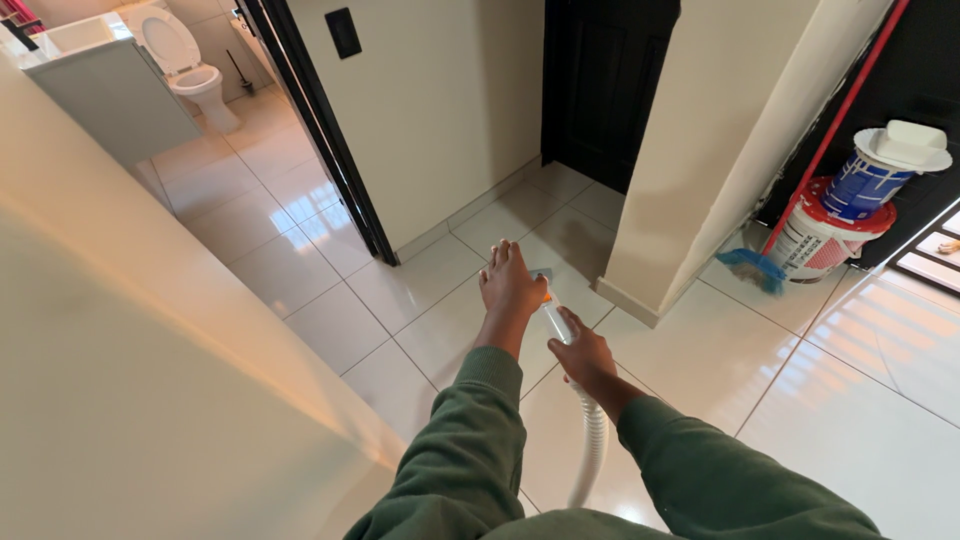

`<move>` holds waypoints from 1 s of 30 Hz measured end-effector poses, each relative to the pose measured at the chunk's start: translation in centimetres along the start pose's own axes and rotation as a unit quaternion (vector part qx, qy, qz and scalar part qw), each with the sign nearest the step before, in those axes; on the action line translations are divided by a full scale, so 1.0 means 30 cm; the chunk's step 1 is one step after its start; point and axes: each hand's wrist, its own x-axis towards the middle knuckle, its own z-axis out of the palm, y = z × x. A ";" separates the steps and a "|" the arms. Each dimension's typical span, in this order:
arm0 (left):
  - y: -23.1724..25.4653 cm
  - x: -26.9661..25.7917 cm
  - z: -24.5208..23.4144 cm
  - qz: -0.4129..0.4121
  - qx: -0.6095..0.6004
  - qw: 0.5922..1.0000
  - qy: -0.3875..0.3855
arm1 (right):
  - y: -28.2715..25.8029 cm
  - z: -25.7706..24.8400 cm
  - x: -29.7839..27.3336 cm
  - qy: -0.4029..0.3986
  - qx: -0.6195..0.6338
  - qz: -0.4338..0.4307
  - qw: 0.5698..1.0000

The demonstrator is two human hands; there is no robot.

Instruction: The recorder is vacuuming a tiled floor in a hallway area using a white vacuum cleaner.

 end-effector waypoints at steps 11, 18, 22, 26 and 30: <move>0.012 -0.006 -0.020 -0.017 0.013 1.000 -0.009 | 0.004 0.000 -0.001 -0.005 -0.012 0.003 1.000; 0.018 -0.007 0.001 -0.015 0.005 1.000 -0.009 | -0.007 -0.022 -0.029 -0.008 0.000 -0.001 1.000; 0.027 -0.023 -0.006 -0.006 0.005 1.000 -0.006 | 0.002 -0.026 -0.032 -0.009 -0.008 0.001 1.000; 0.040 -0.038 -0.006 -0.008 0.006 1.000 -0.006 | 0.000 -0.041 -0.056 -0.013 -0.004 0.003 1.000; 0.052 -0.061 0.003 -0.008 0.002 1.000 -0.007 | 0.022 -0.053 -0.073 -0.018 0.003 0.001 1.000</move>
